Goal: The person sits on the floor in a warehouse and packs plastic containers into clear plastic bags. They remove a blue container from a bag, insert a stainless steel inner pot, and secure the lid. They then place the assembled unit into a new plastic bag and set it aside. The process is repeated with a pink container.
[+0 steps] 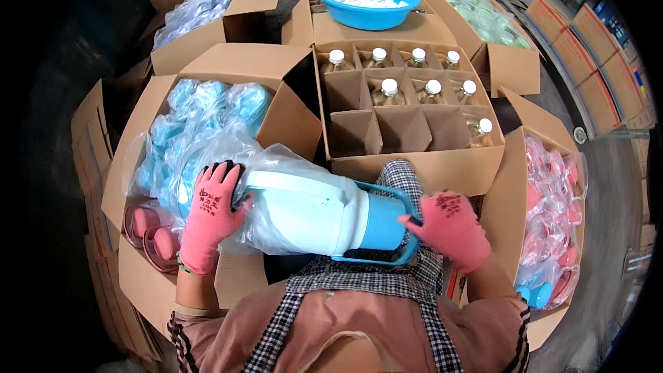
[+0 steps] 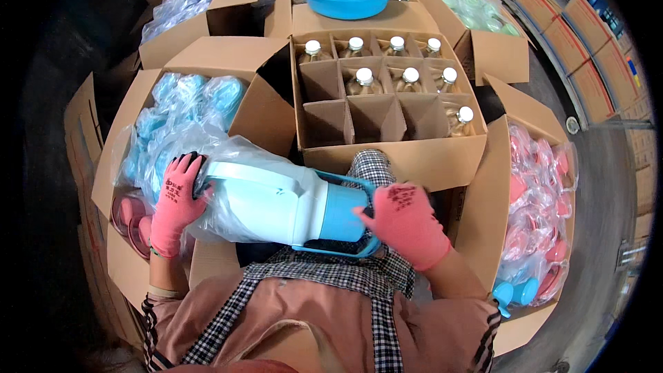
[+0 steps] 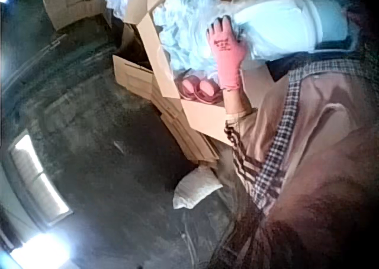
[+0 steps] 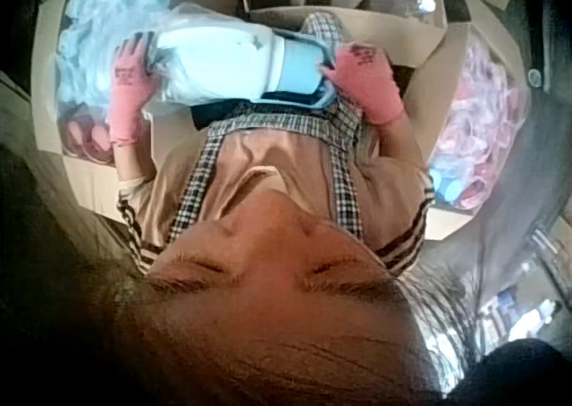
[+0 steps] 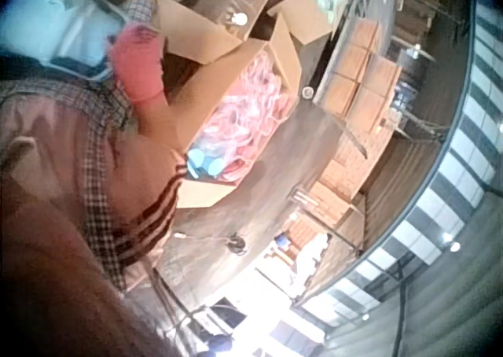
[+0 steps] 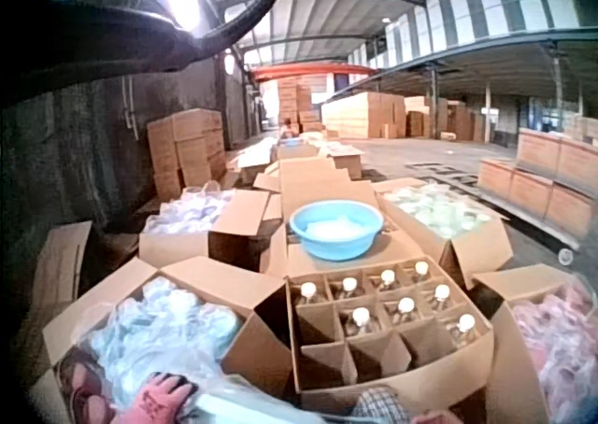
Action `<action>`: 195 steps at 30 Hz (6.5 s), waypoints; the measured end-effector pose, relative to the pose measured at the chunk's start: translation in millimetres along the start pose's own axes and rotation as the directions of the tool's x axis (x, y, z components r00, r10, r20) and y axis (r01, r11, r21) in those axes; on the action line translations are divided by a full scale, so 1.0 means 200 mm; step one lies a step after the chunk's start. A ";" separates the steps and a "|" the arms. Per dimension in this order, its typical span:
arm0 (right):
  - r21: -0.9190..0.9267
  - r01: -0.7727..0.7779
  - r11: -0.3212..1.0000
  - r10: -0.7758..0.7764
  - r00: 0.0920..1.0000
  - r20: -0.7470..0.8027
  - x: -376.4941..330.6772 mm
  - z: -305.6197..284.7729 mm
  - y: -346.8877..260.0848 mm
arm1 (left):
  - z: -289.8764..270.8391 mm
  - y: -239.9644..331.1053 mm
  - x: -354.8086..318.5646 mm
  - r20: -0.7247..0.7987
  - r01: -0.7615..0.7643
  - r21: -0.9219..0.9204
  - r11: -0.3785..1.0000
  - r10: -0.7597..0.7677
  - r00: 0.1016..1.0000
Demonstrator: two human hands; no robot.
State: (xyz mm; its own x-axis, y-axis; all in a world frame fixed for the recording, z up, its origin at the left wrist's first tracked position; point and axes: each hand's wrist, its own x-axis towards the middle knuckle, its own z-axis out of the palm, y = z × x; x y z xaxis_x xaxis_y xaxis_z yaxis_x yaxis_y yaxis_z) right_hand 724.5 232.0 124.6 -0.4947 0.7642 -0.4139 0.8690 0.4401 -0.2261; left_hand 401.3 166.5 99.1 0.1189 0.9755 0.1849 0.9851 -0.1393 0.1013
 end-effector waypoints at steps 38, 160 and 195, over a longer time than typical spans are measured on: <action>0.948 0.065 0.312 -0.066 0.997 -0.046 0.16 1.01 -0.04 | 0.07 0.15 -0.02 0.154 0.136 -0.975 0.174 0.096 0.983; 0.710 0.672 -0.213 0.244 0.740 -0.627 0.52 0.03 0.21 | 0.32 0.13 0.90 -0.395 -0.348 -0.382 -0.856 -0.190 0.899; 0.085 0.338 0.937 -0.344 0.935 0.079 0.66 -0.09 0.16 | 0.56 0.26 0.51 -0.278 -0.201 -0.772 -0.602 0.036 0.960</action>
State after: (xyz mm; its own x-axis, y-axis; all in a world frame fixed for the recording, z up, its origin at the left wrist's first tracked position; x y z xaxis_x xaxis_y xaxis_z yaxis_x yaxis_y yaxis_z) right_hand 687.0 355.6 79.0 -0.7613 0.5261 -0.3789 0.6482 0.6305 -0.4270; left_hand 478.4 277.4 13.9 0.1150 0.8840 0.4531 -0.7135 -0.2439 0.6569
